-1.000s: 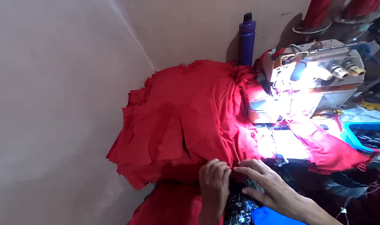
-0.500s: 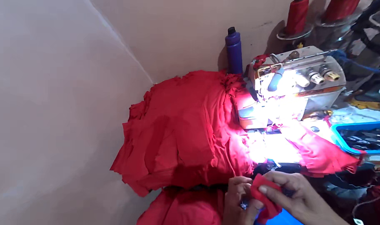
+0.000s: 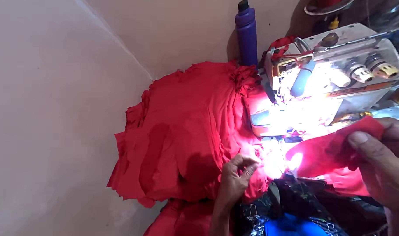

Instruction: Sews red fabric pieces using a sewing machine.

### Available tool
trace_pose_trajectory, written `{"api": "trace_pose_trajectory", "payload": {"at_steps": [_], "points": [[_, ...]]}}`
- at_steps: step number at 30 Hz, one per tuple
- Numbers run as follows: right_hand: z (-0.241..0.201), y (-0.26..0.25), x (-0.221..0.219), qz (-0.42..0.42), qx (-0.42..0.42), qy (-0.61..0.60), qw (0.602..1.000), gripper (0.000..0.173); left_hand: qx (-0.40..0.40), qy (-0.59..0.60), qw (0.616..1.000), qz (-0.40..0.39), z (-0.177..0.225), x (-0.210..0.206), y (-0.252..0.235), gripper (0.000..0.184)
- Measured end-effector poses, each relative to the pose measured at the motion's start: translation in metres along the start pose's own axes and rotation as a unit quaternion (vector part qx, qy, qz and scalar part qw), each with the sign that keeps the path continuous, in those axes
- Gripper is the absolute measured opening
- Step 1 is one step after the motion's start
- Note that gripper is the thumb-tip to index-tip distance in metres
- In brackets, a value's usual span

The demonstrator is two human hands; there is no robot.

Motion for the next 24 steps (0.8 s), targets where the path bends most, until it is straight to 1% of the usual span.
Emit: {"api": "trace_pose_trajectory", "payload": {"at_steps": [2, 3, 5, 6, 7, 8, 9, 10, 11, 14, 15, 17, 19, 21, 22, 24], "points": [[-0.007, 0.004, -0.014, -0.049, 0.022, 0.038, 0.998, 0.01, -0.053, 0.019, 0.998, 0.014, 0.02, 0.0, -0.017, 0.013], [-0.008, 0.009, -0.024, -0.078, 0.025, 0.051, 0.995, 0.01, -0.062, 0.034, 0.998, 0.006, 0.025, -0.005, -0.02, 0.019], [-0.007, 0.019, -0.041, -0.128, 0.031, 0.06, 0.989, 0.013, -0.071, 0.064, 0.994, -0.052, 0.027, -0.024, -0.015, 0.043], [-0.006, 0.022, -0.046, -0.145, 0.037, 0.056, 0.987, 0.015, -0.068, 0.087, 0.991, -0.08, 0.028, -0.034, -0.009, 0.052], [-0.005, 0.024, -0.048, -0.152, 0.039, 0.05, 0.986, 0.016, -0.065, 0.105, 0.987, -0.104, 0.029, -0.044, -0.002, 0.055], [-0.004, 0.023, -0.046, -0.15, 0.036, 0.048, 0.987, 0.015, -0.062, 0.118, 0.984, -0.12, 0.029, -0.052, 0.005, 0.049], [-0.003, 0.021, -0.041, -0.138, 0.025, 0.049, 0.989, 0.014, -0.052, 0.126, 0.982, -0.13, 0.026, -0.057, 0.011, 0.037], [0.0, 0.016, -0.034, -0.118, 0.01, 0.05, 0.992, 0.013, -0.039, 0.127, 0.982, -0.136, 0.02, -0.061, 0.017, 0.027], [0.005, 0.009, -0.026, -0.093, -0.004, 0.044, 0.995, 0.012, -0.028, 0.123, 0.981, -0.146, 0.012, -0.063, 0.021, 0.02], [0.011, -0.011, -0.008, -0.023, -0.011, 0.013, 1.0, 0.011, -0.003, 0.074, 0.983, -0.169, -0.007, -0.059, 0.019, 0.015], [0.01, -0.015, -0.005, -0.01, -0.002, -0.003, 1.0, 0.01, -0.005, 0.047, 0.987, -0.156, -0.009, -0.054, 0.012, 0.013], [0.001, -0.016, -0.003, -0.005, 0.027, -0.027, 0.999, 0.011, -0.039, -0.007, 0.994, -0.104, -0.003, -0.036, -0.009, 0.01], [-0.008, -0.007, -0.009, -0.037, 0.061, -0.026, 0.997, 0.011, -0.084, -0.058, 0.994, -0.042, 0.004, -0.016, -0.03, 0.008], [-0.01, 0.013, -0.025, -0.123, 0.05, -0.031, 0.991, 0.014, -0.133, -0.111, 0.985, 0.02, 0.008, 0.0, -0.042, 0.012], [-0.008, 0.028, -0.035, -0.183, 0.031, -0.043, 0.982, 0.017, -0.152, -0.145, 0.977, 0.044, 0.007, 0.006, -0.042, 0.015], [0.004, 0.061, -0.055, -0.283, 0.014, -0.051, 0.958, 0.022, -0.157, -0.22, 0.96, 0.068, -0.003, 0.011, -0.033, 0.02]]}}
Point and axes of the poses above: each hand's wrist, its own y-axis away from the middle knuckle, its own x-axis out of the back of the hand, z = x × y, the point moved 9 cm from there along -y, towards the middle knuckle, and after that the axes turned 14 degrees about z, right-handed, at the moved point
